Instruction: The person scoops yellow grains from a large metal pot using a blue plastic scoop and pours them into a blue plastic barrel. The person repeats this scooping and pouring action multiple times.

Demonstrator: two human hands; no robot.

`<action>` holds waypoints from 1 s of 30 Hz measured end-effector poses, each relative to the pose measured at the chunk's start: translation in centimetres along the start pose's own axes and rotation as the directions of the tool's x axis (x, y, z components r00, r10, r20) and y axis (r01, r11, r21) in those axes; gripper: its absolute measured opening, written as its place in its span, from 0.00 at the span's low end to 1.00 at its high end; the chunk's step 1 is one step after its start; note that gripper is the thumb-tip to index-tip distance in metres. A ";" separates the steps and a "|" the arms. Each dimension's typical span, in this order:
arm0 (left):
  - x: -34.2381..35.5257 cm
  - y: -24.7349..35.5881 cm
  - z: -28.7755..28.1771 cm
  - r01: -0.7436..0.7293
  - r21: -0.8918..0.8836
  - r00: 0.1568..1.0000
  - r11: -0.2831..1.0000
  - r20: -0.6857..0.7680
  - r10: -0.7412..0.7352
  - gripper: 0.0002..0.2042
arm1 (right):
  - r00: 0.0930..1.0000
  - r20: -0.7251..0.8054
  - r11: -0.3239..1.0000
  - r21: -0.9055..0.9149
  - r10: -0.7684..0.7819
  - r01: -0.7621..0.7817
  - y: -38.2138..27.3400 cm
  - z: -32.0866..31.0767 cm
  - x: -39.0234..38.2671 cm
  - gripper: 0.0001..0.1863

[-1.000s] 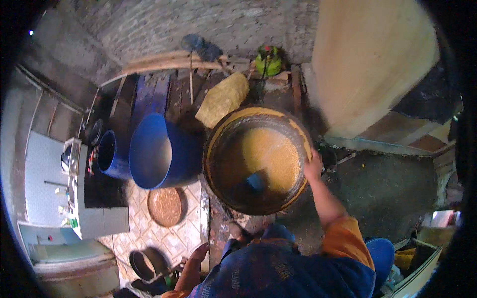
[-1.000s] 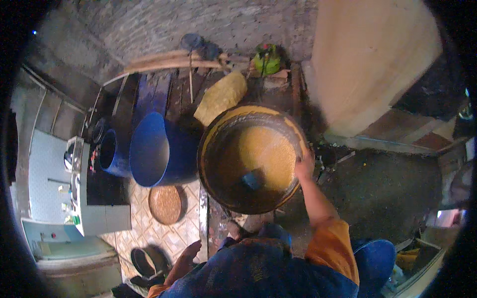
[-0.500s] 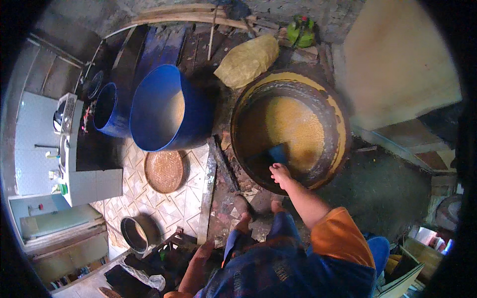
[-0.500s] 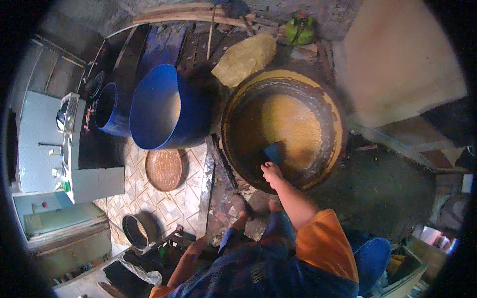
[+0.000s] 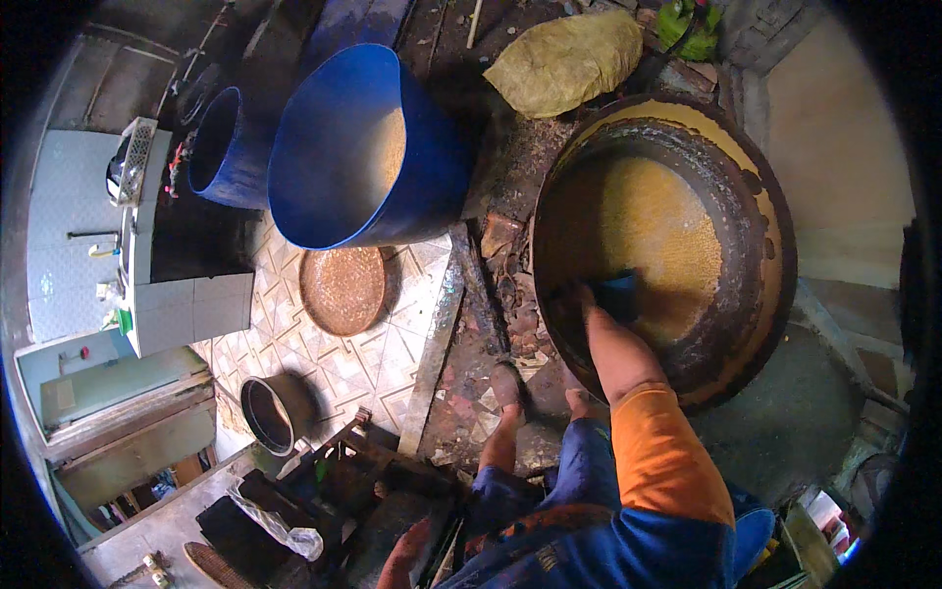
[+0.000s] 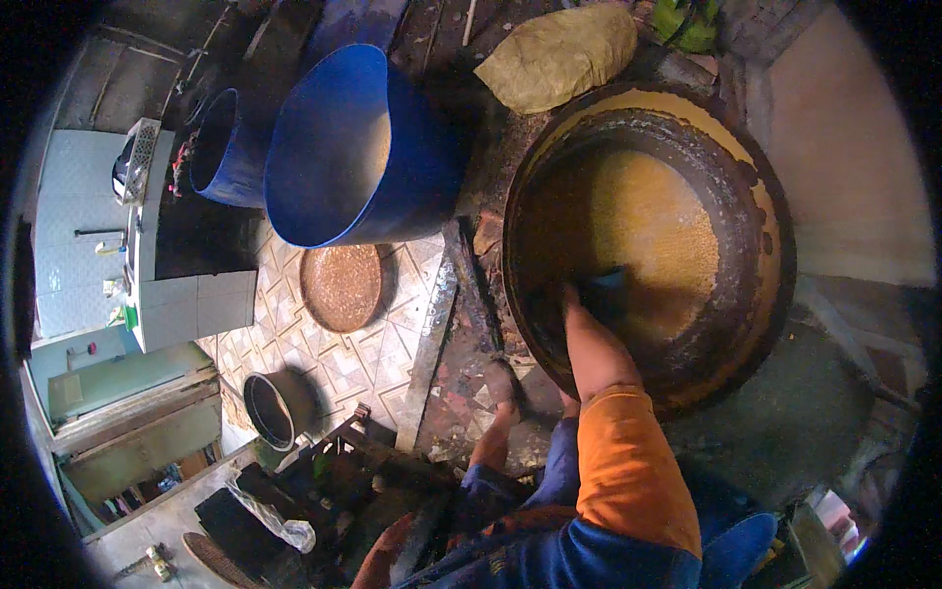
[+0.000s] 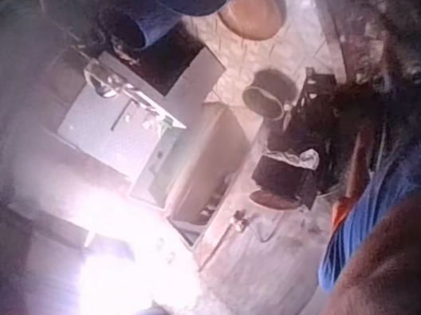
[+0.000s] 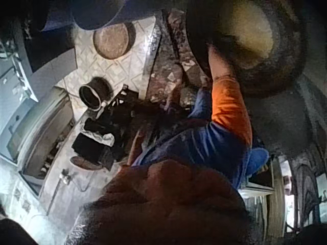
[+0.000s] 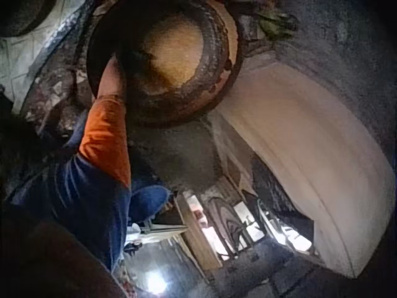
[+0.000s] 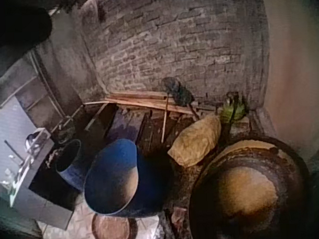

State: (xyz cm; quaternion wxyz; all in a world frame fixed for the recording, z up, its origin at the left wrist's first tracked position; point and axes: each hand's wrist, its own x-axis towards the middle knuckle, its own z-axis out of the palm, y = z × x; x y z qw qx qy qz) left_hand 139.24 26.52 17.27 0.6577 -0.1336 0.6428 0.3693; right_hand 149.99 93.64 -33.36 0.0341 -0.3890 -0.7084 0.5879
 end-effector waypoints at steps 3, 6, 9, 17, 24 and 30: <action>-1.0 1.7 3.4 0.098 0.231 0.984 0.968 -0.170 -0.059 0.28 | 0.974 -0.060 0.910 -0.348 0.219 -0.226 -2.2 1.8 -0.1 0.19; 1.3 9.1 7.9 0.232 0.235 0.960 0.944 -0.210 -0.184 0.27 | 0.769 -0.564 0.923 -0.031 0.302 -0.385 -4.4 0.6 -2.4 0.25; 3.8 9.3 7.1 0.195 0.228 0.975 0.954 -0.147 -0.164 0.26 | 0.431 -0.739 0.819 0.282 0.517 -0.500 -6.8 -1.0 -5.2 0.24; 7.5 9.5 5.7 -0.085 0.300 0.992 0.950 -0.061 0.108 0.26 | 0.656 -0.183 0.192 -0.868 0.733 -0.458 -16.5 -11.6 -13.3 0.16; 5.9 9.6 5.9 -0.311 0.222 0.950 0.924 0.080 0.300 0.26 | 0.660 -0.367 0.113 -0.816 0.656 -0.567 -10.1 -16.4 -13.0 0.14; 5.2 10.6 6.4 0.010 0.231 0.999 0.973 0.034 -0.018 0.46 | 0.864 -0.216 0.176 -0.929 0.455 -0.325 -6.6 -17.7 -8.2 0.10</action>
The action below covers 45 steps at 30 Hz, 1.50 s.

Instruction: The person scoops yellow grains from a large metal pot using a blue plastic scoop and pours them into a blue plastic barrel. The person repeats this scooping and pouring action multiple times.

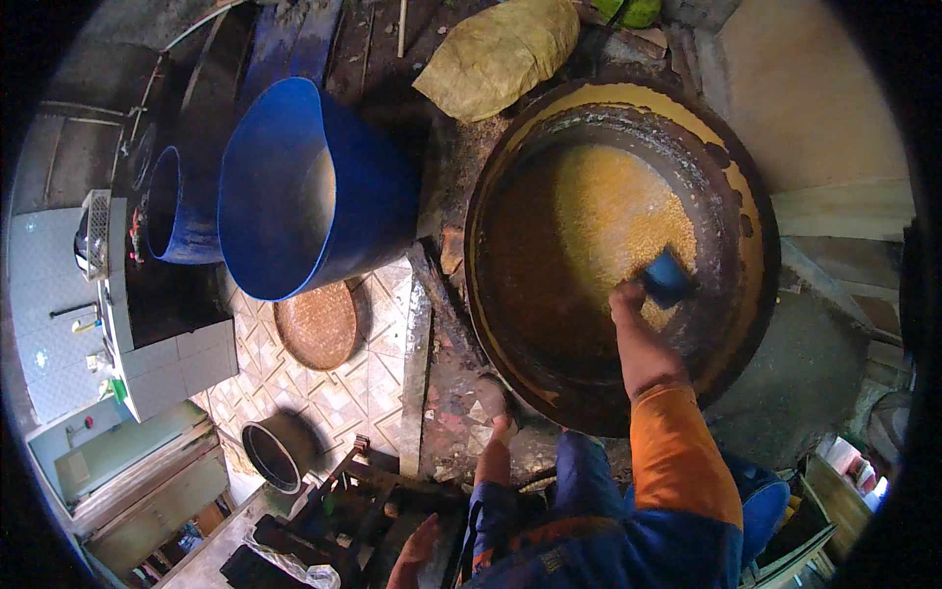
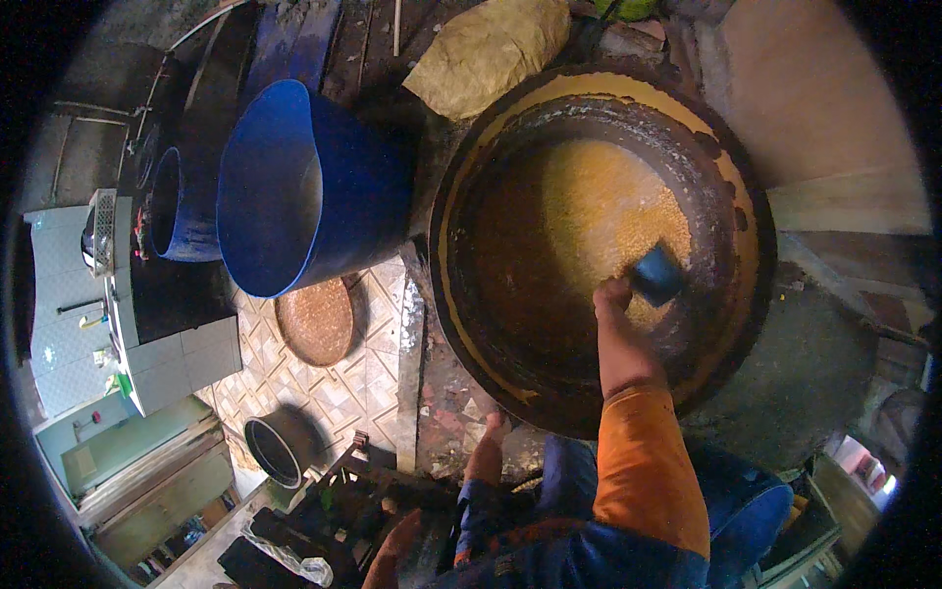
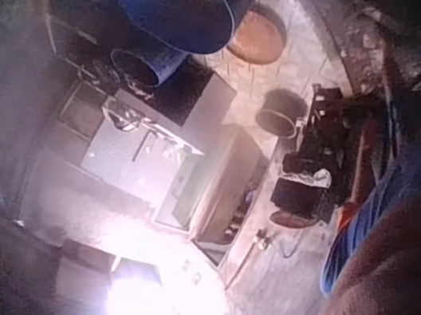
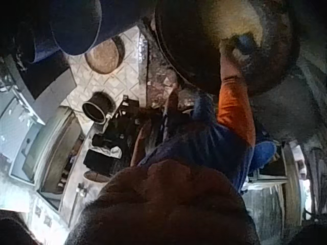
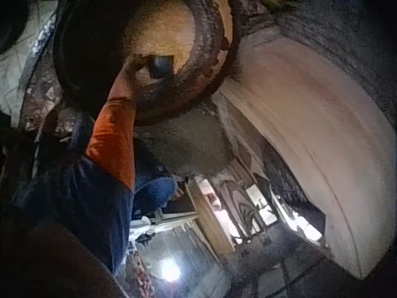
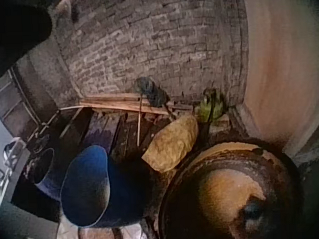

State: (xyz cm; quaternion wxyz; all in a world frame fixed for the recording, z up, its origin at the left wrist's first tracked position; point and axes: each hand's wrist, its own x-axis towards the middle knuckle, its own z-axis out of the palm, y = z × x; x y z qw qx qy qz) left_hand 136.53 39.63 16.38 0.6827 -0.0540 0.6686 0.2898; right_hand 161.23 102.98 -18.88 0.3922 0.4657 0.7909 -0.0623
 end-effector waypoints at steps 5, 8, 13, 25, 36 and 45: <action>1.3 -2.0 -0.7 0.069 -0.066 0.998 0.995 -0.002 -0.069 0.41 | 0.895 -0.257 0.890 0.379 0.364 -0.253 -2.3 5.1 5.6 0.11; 0.3 1.1 0.9 0.041 -0.089 0.999 0.995 0.016 -0.040 0.32 | 0.859 -0.278 0.775 0.602 0.429 -0.192 -5.3 4.7 6.6 0.12; 0.7 3.8 3.0 0.273 0.090 0.956 0.958 -0.133 -0.260 0.27 | 0.878 -0.290 0.512 0.857 0.381 0.061 -10.5 -0.1 4.9 0.15; 0.0 0.1 1.2 0.177 -0.079 0.971 0.981 -0.149 -0.187 0.25 | 0.974 -0.130 -0.250 0.952 0.188 0.175 -17.9 -6.1 0.6 0.20; 0.7 -5.1 1.4 -0.125 0.380 0.989 0.917 -0.028 0.146 0.29 | 0.871 0.117 -0.610 0.669 -0.477 -0.424 -5.2 -16.4 -17.4 0.10; -2.3 6.3 7.2 -0.220 0.325 0.973 0.920 0.001 0.232 0.26 | 0.886 -0.063 -0.674 0.674 -0.460 -0.302 3.2 -22.7 -30.9 0.07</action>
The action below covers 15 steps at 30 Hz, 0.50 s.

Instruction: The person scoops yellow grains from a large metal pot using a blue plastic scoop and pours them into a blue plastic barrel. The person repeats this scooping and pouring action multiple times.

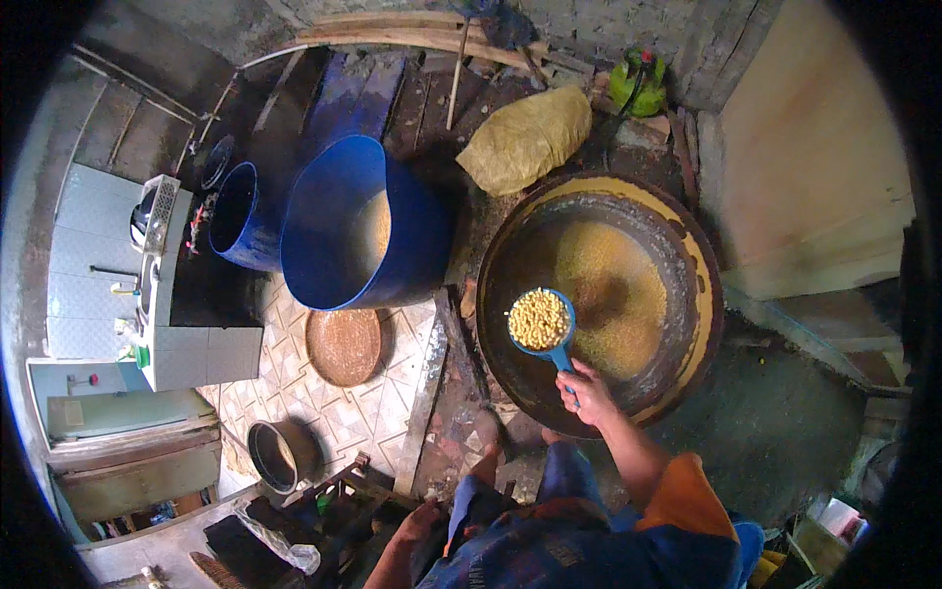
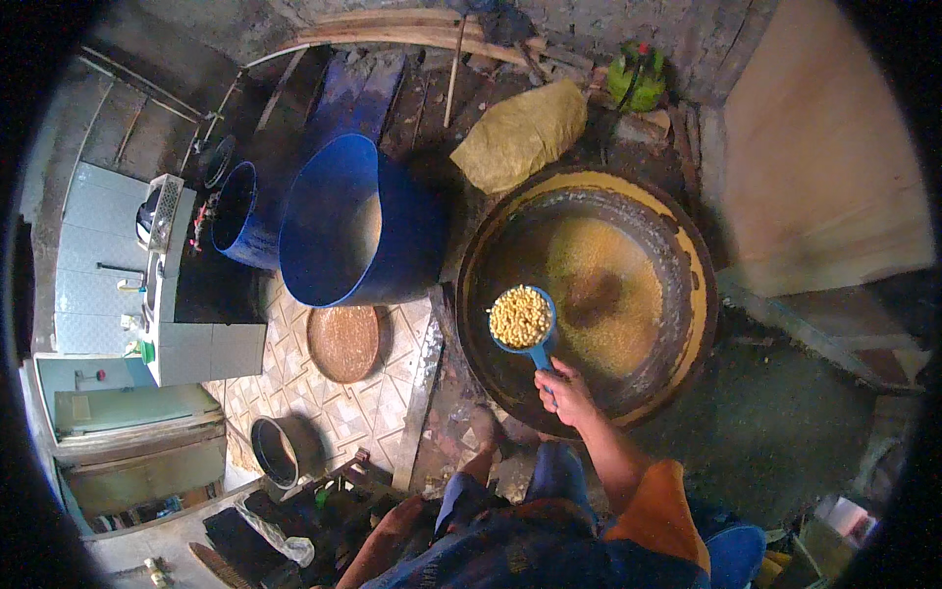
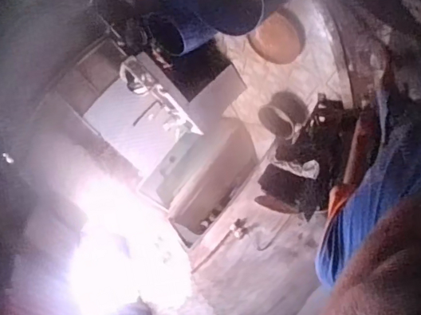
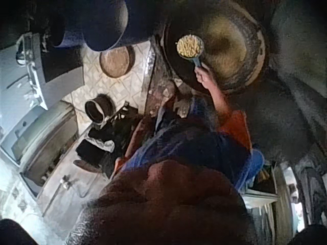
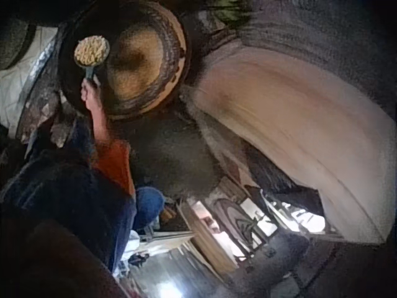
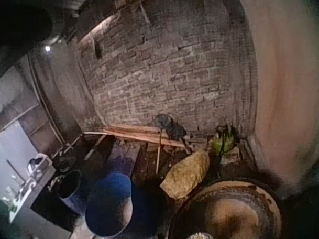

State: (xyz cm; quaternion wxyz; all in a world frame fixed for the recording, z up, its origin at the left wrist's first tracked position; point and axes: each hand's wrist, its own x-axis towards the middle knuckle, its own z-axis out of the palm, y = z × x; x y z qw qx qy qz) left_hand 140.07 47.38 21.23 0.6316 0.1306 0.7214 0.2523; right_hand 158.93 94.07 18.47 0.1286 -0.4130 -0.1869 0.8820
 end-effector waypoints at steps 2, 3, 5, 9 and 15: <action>-0.2 0.6 0.5 0.050 0.033 0.999 0.998 -0.024 -0.049 0.26 | 0.999 0.034 1.000 -0.017 -0.020 0.021 -0.7 0.8 -2.3 0.06; -0.4 0.8 0.6 0.030 0.085 0.999 0.996 -0.028 -0.028 0.26 | 0.998 0.049 0.999 -0.028 -0.029 0.031 -1.2 1.4 -3.3 0.06; -0.7 1.4 0.9 0.050 0.037 0.998 0.998 -0.033 -0.048 0.26 | 0.998 0.041 0.997 -0.072 -0.039 0.042 -2.2 2.5 -5.1 0.06; -0.6 0.4 -0.7 0.015 -0.029 0.999 0.999 0.038 -0.014 0.25 | 0.997 0.063 0.990 -0.130 -0.038 0.046 -2.8 5.7 -7.4 0.07; 4.4 -14.0 -4.4 -0.172 0.028 0.985 0.985 0.002 0.172 0.27 | 0.986 0.161 0.955 -0.297 0.046 0.003 0.0 14.3 -7.6 0.06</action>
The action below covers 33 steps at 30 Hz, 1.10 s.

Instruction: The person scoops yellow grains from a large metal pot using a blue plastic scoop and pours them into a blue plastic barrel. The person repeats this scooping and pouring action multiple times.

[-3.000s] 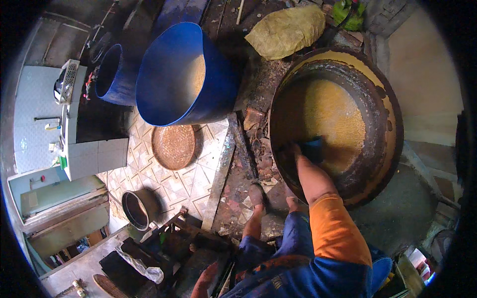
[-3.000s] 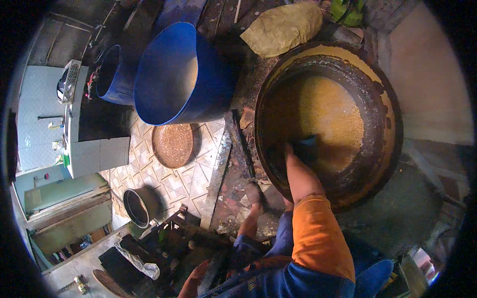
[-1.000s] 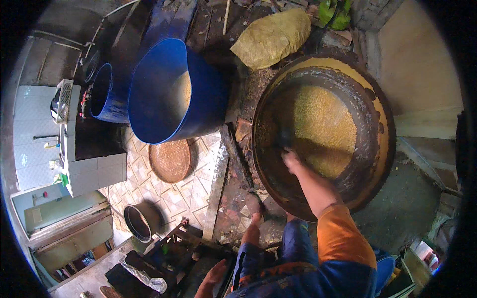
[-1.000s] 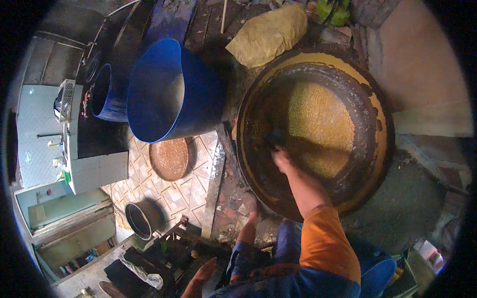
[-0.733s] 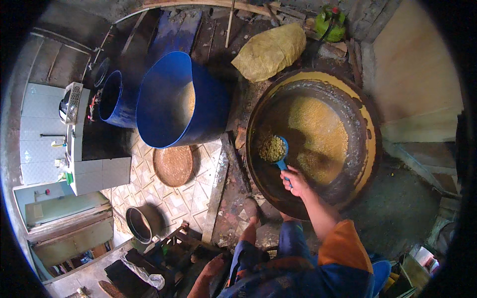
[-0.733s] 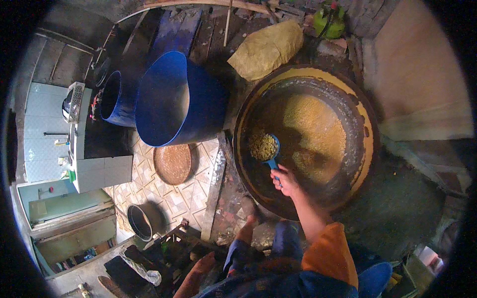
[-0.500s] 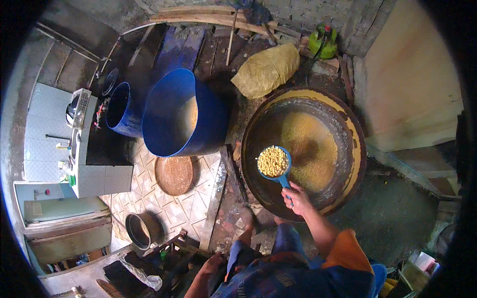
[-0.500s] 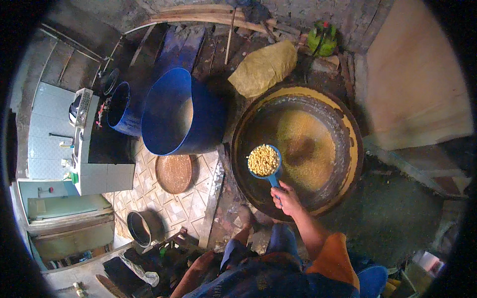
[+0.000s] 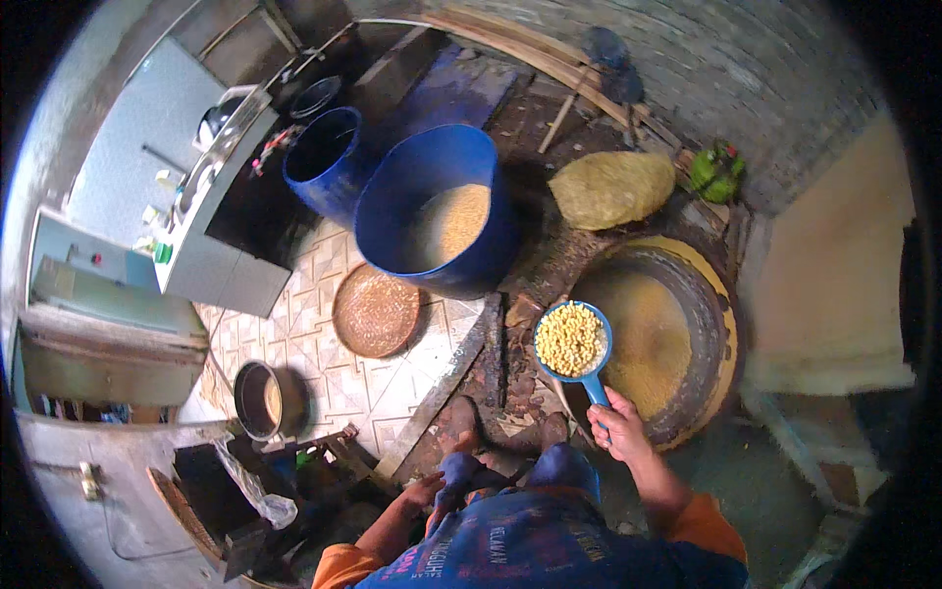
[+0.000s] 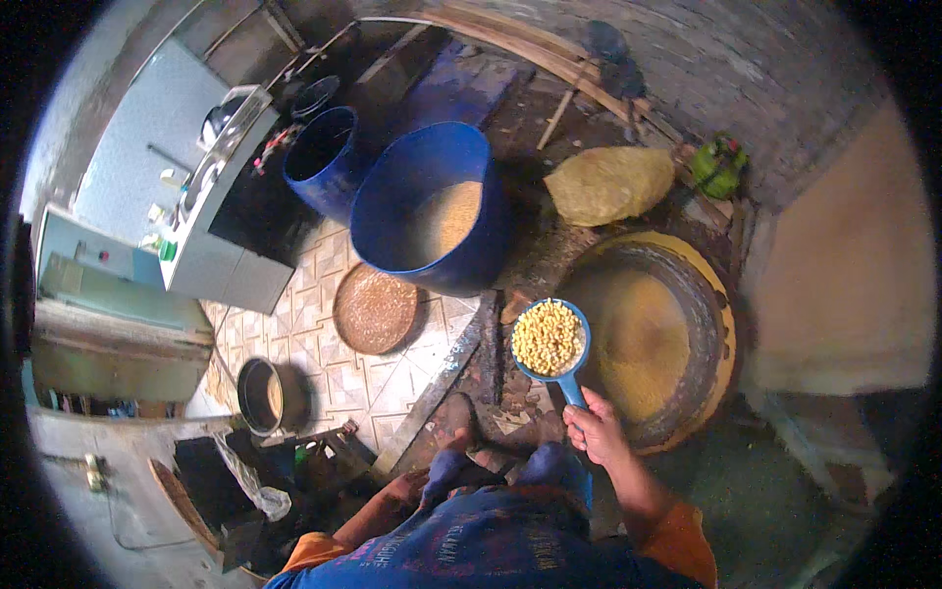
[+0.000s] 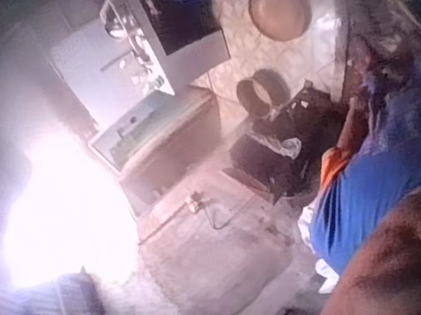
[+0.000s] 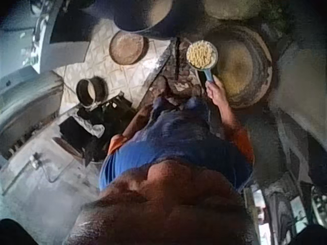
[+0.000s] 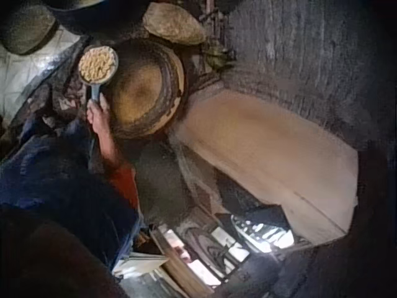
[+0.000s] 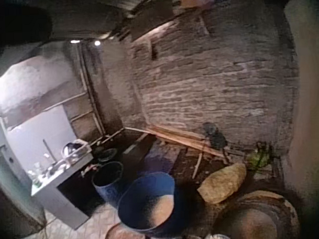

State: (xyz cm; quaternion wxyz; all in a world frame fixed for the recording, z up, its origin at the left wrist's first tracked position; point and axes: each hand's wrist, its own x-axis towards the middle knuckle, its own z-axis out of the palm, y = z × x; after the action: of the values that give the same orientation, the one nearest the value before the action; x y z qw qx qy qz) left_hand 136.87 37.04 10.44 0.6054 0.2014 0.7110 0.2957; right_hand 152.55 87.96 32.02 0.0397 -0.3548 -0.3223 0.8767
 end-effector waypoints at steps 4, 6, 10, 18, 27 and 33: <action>0.8 -3.8 -2.6 0.121 -0.257 0.983 0.959 -0.103 -0.152 0.26 | 0.995 0.055 0.995 -0.060 0.089 -0.085 2.2 7.6 3.7 0.07; -1.0 -3.3 -4.5 -0.037 -0.004 0.992 0.999 -0.124 0.036 0.26 | 0.987 0.076 0.987 -0.077 0.144 -0.138 4.2 11.3 7.0 0.07; -6.3 -1.0 -7.2 0.105 -0.308 0.937 0.946 -0.287 -0.197 0.26 | 0.970 0.080 0.963 -0.168 0.228 -0.212 8.9 18.6 15.4 0.06; -14.9 -10.0 -2.7 0.213 -0.796 0.779 0.566 -0.212 -0.590 0.26 | 0.952 -0.037 0.683 -0.689 0.303 -0.244 19.7 32.3 35.9 0.03; -16.2 -11.0 0.2 0.214 -0.917 0.727 0.337 -0.081 -0.682 0.26 | 0.999 -0.001 -0.357 -0.934 -0.041 -0.015 22.3 42.9 47.8 0.15; -14.9 -8.8 -4.0 0.116 -0.938 0.784 0.326 -0.115 -0.610 0.27 | 0.990 0.133 -0.558 -0.825 -0.048 0.084 20.5 47.0 49.1 0.17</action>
State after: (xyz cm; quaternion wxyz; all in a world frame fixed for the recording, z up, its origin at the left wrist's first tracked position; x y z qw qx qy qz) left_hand 136.38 20.20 16.04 0.4831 -0.3991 0.5850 0.5149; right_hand 88.77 61.16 15.93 -0.2352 -0.1701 -0.9482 0.1291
